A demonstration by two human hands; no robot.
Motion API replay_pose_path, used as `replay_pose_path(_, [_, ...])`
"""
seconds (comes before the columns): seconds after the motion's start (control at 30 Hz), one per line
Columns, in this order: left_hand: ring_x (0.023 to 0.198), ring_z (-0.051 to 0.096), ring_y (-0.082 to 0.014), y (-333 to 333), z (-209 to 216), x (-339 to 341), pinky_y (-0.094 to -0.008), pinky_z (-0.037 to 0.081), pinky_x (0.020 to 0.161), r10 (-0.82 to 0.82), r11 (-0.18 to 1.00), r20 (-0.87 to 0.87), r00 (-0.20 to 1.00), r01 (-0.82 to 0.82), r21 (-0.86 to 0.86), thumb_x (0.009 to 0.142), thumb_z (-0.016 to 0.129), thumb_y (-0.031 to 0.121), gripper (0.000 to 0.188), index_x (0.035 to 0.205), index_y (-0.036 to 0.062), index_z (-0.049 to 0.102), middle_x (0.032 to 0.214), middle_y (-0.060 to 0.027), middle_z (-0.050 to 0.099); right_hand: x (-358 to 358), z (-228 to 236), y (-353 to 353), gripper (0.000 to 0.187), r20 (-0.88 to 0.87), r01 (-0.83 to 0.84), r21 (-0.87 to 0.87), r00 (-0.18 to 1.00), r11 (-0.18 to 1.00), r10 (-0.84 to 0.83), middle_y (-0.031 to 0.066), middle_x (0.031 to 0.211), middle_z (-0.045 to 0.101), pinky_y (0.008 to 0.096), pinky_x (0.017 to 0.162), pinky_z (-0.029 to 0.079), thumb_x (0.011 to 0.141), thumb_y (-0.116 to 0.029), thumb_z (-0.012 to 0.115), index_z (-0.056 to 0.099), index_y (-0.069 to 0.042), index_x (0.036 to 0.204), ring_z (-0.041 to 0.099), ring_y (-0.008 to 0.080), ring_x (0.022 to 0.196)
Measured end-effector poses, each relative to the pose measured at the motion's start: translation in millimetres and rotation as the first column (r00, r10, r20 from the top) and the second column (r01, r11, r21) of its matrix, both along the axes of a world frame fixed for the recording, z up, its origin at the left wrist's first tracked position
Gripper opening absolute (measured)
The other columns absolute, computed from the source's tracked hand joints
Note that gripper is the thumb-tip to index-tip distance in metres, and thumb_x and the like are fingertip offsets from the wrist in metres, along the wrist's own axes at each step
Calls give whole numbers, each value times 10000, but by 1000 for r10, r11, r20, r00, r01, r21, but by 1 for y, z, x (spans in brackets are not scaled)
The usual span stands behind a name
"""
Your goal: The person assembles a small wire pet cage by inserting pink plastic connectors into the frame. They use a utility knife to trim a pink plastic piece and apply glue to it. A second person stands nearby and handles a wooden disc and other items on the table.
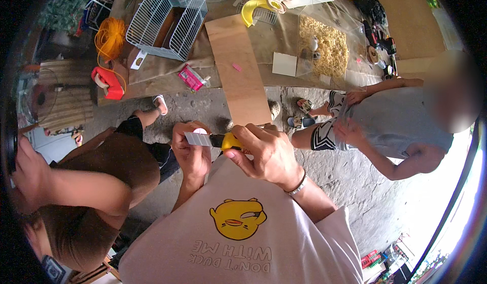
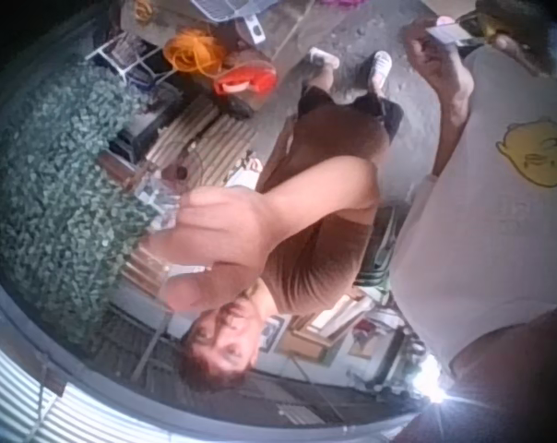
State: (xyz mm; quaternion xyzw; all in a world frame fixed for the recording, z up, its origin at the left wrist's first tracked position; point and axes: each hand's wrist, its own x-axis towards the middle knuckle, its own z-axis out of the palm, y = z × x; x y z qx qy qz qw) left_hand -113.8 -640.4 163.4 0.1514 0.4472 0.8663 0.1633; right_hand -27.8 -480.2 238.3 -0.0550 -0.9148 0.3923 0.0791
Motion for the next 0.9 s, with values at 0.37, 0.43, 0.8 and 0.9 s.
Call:
replay_pose_path(0.37, [728, 589, -150, -2, -5, 0, -302, 506, 708, 12, 1000, -78, 997, -12, -1, 980, 676, 157, 198, 1002, 26, 529, 889, -102, 631, 6, -22, 7, 327, -26, 101, 15, 995, 995, -100, 84, 821, 664, 385, 563, 531, 911, -324, 727, 636, -50, 1064, 686, 295, 655])
replay_pose_path(0.43, [717, 603, -151, -5, -7, 1, -310, 529, 713, -8, 1000, -70, 998, 10, 22, 986, 672, 154, 188, 1013, 21, 541, 905, -107, 646, 12, -31, 14, 321, -8, 158, -14, 987, 987, -158, 115, 831, 668, 377, 557, 531, 926, -303, 715, 623, -33, 1072, 687, 312, 644])
replay_pose_path(0.8, [715, 576, -155, 4, -2, 5, -264, 461, 656, 66, 998, 68, 995, -65, -17, 977, 657, 108, 168, 962, 47, 501, 785, -101, 606, 11, -12, -1, 447, -69, -68, 65, 995, 996, 72, 111, 866, 672, 354, 569, 547, 958, -445, 658, 626, -17, 1081, 692, 278, 631])
replay_pose_path(0.9, [781, 626, -174, 0, -6, 4, -289, 507, 699, 35, 998, 40, 999, -37, 50, 965, 684, 110, 192, 1000, 30, 513, 881, -114, 635, 11, -9, -3, 434, -31, -71, 52, 997, 996, 73, 107, 870, 674, 358, 562, 548, 956, -436, 662, 621, -20, 1077, 695, 273, 631])
